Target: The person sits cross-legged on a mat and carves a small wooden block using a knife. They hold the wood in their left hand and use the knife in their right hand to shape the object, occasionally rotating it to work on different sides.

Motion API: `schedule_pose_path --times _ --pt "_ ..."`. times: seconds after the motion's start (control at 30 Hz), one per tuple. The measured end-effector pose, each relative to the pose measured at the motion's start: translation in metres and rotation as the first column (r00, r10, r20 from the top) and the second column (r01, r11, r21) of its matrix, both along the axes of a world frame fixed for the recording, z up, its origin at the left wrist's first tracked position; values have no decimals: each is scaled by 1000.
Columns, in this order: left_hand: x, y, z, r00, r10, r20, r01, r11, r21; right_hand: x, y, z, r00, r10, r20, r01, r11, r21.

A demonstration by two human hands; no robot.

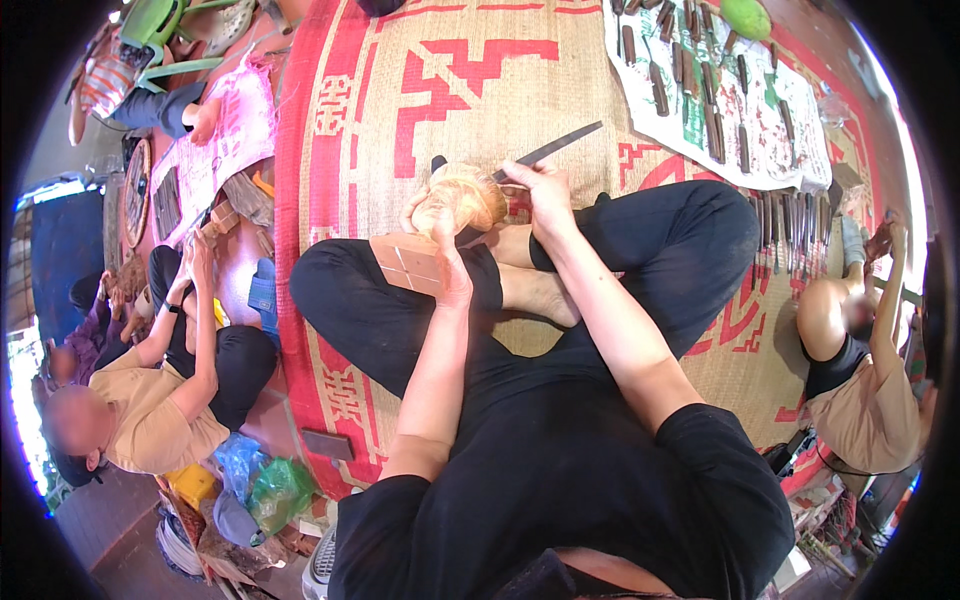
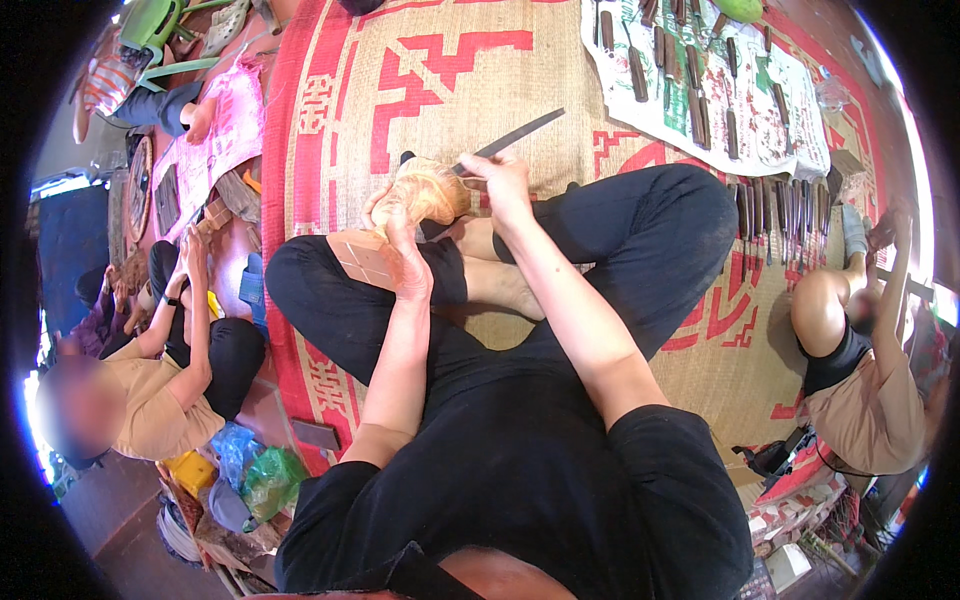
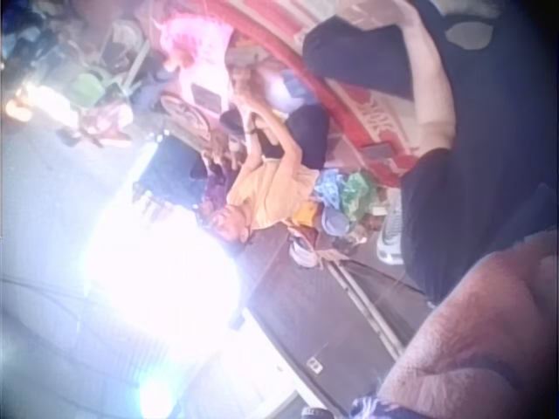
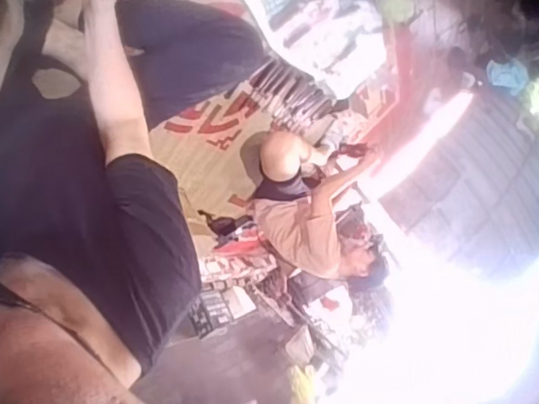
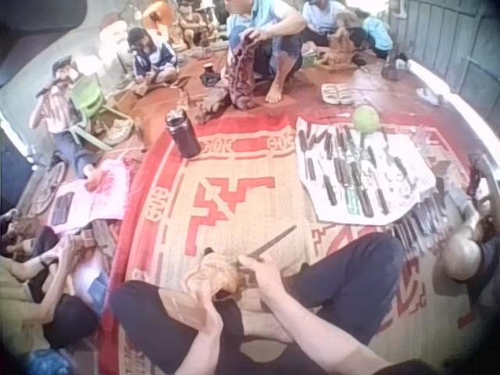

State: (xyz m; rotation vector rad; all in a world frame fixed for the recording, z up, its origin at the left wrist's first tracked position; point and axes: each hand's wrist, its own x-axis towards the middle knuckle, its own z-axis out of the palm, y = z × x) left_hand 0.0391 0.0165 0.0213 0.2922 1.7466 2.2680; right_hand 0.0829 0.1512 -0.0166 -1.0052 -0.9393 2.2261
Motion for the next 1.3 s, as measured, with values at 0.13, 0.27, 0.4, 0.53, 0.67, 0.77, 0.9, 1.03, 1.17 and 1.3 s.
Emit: schedule_pose_path --times 0.13,0.27,0.4,0.53,0.67,0.77,0.9,1.03,1.17,1.3 --pt "1 3 3 1000 8 22 -9 1000 16 2 -15 6 995 69 75 -73 996 47" --pt "0 1 0 1000 7 -14 -8 999 -53 4 7 -7 994 -56 99 70 988 -139" --pt "0 2 1 1000 -5 26 5 1000 21 6 -2 -2 999 -26 33 27 999 -35" --pt "5 5 15 997 -22 78 18 998 59 2 -28 2 999 -13 -46 14 1000 23" --pt "0 2 3 1000 -9 -1 9 1000 -13 3 -15 -2 999 -32 -6 31 990 -134" --pt "-1 -1 0 1000 -4 24 3 1000 25 7 -3 -10 990 -139 3 137 973 -188" --pt "-2 1 0 999 10 48 -11 1000 21 4 -19 -3 999 -48 0 48 998 -37" --pt "-1 1 1 1000 -9 29 10 1000 -10 2 -29 -4 998 -1 -56 -4 996 -94" --pt "-1 1 1 1000 -11 -5 11 1000 -17 1 -21 -7 996 -76 -43 69 989 -134" --pt "-1 1 6 998 -11 57 7 998 62 7 -4 -7 995 -95 -38 88 986 -144"
